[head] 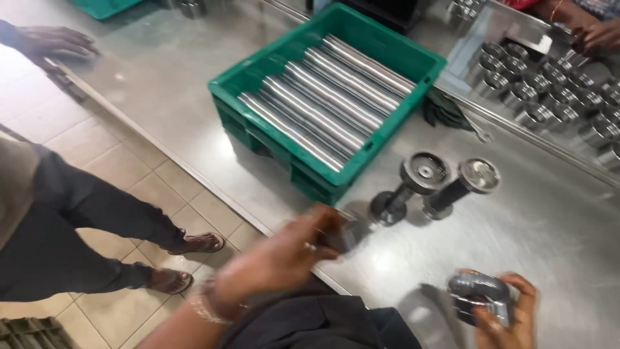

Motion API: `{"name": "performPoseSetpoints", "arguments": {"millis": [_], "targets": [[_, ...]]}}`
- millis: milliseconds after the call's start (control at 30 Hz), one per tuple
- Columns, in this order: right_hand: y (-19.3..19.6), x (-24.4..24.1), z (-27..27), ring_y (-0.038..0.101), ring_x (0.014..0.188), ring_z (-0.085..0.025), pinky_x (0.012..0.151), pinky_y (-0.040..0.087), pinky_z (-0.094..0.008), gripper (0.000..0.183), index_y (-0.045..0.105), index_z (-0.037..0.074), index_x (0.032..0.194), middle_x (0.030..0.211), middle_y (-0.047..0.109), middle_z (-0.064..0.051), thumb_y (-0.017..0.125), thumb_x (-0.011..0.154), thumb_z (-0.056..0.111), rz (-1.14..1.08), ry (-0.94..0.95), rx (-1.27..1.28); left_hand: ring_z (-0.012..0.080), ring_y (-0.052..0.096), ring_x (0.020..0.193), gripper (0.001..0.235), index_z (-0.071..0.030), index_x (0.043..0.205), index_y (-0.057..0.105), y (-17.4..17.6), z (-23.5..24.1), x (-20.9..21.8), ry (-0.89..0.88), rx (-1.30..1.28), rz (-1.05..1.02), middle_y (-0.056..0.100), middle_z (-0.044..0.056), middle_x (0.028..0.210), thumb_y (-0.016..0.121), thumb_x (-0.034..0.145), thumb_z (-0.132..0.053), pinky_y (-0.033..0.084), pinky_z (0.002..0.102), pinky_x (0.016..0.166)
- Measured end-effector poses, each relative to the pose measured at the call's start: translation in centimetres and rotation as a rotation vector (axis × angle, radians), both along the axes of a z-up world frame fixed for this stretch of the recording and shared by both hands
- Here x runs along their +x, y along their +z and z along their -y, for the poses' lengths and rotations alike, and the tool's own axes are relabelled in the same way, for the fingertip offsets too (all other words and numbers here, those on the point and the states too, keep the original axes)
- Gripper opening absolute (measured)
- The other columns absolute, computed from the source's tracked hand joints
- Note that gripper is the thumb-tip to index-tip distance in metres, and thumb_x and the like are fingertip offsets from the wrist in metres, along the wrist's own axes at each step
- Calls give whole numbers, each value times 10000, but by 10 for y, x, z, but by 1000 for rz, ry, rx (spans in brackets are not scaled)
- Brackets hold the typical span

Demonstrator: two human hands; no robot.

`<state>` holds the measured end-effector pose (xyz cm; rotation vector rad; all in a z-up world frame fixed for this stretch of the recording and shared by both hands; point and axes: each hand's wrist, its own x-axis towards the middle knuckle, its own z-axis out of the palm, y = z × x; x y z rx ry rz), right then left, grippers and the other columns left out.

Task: Assembling metal rings and rods into a fixture and placing them into a bin.

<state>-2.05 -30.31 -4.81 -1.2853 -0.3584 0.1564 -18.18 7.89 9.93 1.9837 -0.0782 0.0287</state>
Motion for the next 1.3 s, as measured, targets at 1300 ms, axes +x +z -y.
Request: {"name": "performPoseSetpoints", "arguments": {"millis": [1300], "targets": [[47, -45, -449, 547, 1327, -424, 1051, 518, -449, 685, 393, 80, 1482, 1618, 327, -263, 750, 906, 180, 600, 654, -665, 316, 708, 1089, 284, 22, 1078, 675, -98, -143, -19, 800, 450, 776, 716, 158, 1115, 580, 845, 155, 572, 460, 943]]}}
